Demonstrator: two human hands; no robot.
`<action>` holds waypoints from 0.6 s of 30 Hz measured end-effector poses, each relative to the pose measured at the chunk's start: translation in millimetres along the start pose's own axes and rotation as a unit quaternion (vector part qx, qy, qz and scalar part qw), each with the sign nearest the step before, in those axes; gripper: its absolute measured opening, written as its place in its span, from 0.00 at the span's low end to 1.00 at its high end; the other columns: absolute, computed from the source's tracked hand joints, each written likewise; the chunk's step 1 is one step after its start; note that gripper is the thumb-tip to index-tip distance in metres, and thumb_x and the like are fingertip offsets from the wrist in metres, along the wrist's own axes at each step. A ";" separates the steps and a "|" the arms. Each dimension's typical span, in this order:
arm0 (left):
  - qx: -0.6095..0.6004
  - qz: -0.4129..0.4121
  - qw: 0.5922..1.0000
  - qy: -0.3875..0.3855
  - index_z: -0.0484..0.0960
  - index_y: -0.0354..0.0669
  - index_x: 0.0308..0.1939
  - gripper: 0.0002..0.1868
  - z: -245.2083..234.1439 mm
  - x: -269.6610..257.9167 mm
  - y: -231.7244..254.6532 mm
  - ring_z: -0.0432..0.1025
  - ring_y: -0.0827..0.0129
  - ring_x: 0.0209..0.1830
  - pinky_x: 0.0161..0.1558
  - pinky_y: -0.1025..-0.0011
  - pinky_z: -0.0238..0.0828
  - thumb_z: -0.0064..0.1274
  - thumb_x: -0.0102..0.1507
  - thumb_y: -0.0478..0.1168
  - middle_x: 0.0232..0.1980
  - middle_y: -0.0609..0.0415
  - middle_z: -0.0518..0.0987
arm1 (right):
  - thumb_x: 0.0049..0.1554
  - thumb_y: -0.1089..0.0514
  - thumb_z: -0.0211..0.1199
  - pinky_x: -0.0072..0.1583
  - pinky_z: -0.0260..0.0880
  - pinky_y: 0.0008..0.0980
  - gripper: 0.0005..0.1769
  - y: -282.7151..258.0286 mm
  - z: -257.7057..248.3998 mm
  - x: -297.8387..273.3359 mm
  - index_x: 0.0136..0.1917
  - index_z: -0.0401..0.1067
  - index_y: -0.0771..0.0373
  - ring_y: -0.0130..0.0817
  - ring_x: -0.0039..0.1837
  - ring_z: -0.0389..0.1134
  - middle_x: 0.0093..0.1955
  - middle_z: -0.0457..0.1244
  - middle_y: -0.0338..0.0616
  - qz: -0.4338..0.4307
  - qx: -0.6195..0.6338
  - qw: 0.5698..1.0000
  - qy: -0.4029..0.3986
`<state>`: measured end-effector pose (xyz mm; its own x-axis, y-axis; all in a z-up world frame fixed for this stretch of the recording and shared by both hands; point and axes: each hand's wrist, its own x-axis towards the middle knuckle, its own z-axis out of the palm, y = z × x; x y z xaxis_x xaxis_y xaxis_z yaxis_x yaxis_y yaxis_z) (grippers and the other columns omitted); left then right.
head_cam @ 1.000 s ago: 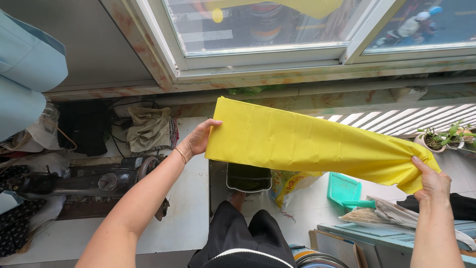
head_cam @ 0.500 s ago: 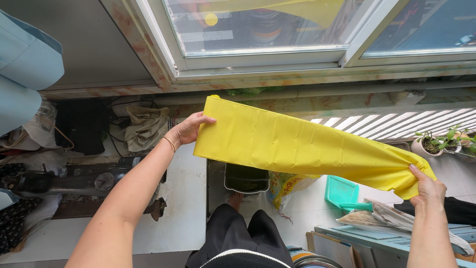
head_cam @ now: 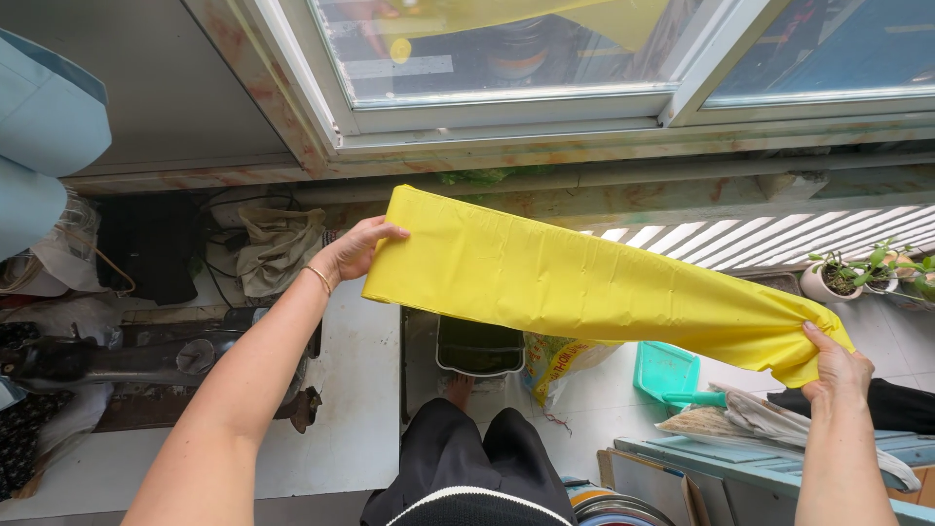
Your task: The recorder empties trash from plastic bags into a larger container and then folds a yellow cloth on a balcony.
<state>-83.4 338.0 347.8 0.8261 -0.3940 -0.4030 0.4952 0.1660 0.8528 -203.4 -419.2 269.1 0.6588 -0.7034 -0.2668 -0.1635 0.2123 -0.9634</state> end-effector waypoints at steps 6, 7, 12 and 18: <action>0.036 -0.007 0.999 0.036 0.75 0.40 0.59 0.27 8.0 -6.6 7.2 0.76 0.65 0.54 0.60 0.61 0.73 0.60 0.58 0.44 0.54 0.49 0.81 | 0.59 0.67 0.72 0.59 0.78 0.48 0.21 11.1 -8.2 11.7 0.64 0.71 0.71 0.41 0.59 0.75 0.62 0.69 0.51 -0.002 0.007 1.000 -0.002; 0.036 -0.007 0.999 0.037 0.75 0.40 0.59 0.27 1.7 -5.2 4.7 0.76 0.65 0.54 0.60 0.61 0.73 0.60 0.58 0.44 0.54 0.49 0.81 | 0.59 0.67 0.72 0.59 0.78 0.48 0.21 11.6 -8.5 12.3 0.64 0.71 0.71 0.41 0.59 0.75 0.62 0.69 0.51 -0.002 0.007 1.000 -0.003; -0.068 0.001 0.998 0.006 0.74 0.39 0.63 0.31 -13.5 -1.7 -0.7 0.75 0.65 0.57 0.62 0.65 0.72 0.59 0.57 0.46 0.55 0.49 0.81 | 0.59 0.66 0.72 0.59 0.78 0.47 0.21 19.5 -23.4 23.0 0.64 0.71 0.71 0.42 0.59 0.75 0.62 0.69 0.51 -0.003 0.004 1.000 0.020; -0.016 0.030 0.999 0.026 0.71 0.42 0.66 0.33 -4.9 -3.4 -3.7 0.75 0.70 0.60 0.64 0.67 0.72 0.64 0.58 0.44 0.58 0.55 0.80 | 0.58 0.67 0.72 0.57 0.77 0.47 0.22 25.7 -31.6 22.4 0.63 0.69 0.69 0.41 0.59 0.76 0.61 0.69 0.50 0.005 0.013 0.999 0.033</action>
<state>-86.7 343.2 344.4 0.8669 -0.3352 -0.3689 0.4522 0.2177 0.8649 -216.0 -451.0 237.6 0.6067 -0.7448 -0.2779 -0.1495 0.2365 -0.9601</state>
